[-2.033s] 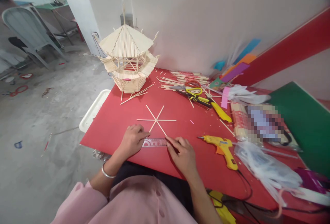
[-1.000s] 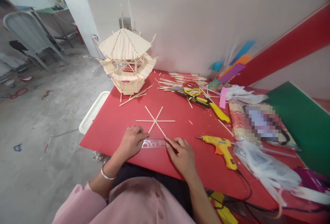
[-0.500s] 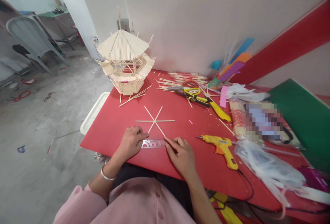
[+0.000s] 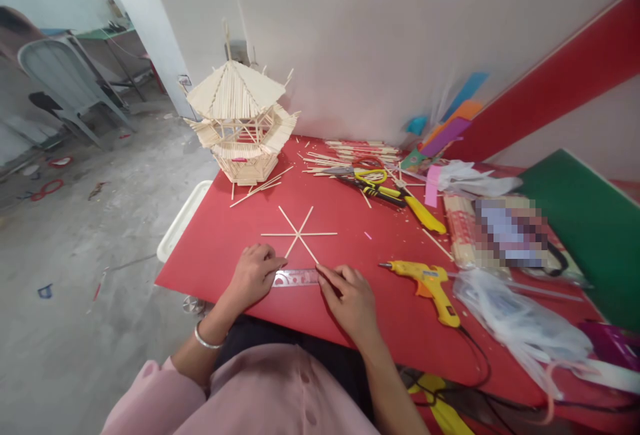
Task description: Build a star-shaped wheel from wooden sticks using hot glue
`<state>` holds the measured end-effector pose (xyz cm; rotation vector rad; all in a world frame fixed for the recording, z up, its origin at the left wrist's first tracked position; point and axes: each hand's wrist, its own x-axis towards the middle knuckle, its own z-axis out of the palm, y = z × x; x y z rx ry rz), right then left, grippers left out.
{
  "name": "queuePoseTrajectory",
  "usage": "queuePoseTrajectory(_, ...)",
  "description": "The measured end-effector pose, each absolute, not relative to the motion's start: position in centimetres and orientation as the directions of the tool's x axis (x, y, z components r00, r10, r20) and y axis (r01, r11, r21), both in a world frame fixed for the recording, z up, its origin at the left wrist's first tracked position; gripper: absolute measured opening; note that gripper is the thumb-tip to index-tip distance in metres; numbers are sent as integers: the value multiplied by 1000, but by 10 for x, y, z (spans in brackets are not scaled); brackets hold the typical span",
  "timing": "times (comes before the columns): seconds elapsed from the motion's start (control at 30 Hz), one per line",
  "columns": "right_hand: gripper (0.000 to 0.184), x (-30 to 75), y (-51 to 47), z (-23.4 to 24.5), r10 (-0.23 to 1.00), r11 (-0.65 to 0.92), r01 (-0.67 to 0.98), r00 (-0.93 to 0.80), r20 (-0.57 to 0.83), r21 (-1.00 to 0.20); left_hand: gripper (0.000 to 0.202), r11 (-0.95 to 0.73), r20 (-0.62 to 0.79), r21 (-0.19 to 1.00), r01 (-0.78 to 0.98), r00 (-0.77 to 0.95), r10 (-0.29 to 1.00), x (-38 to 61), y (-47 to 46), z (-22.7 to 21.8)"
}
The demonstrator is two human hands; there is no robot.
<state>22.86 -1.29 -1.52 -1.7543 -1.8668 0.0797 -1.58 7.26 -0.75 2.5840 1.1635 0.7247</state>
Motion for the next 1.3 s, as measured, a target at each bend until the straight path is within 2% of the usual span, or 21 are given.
queuePoseTrajectory(1.3,32,228,-11,-18,924,158,893,17,382,-421,30,-674,368,382,632,565,738,-17,74,-8)
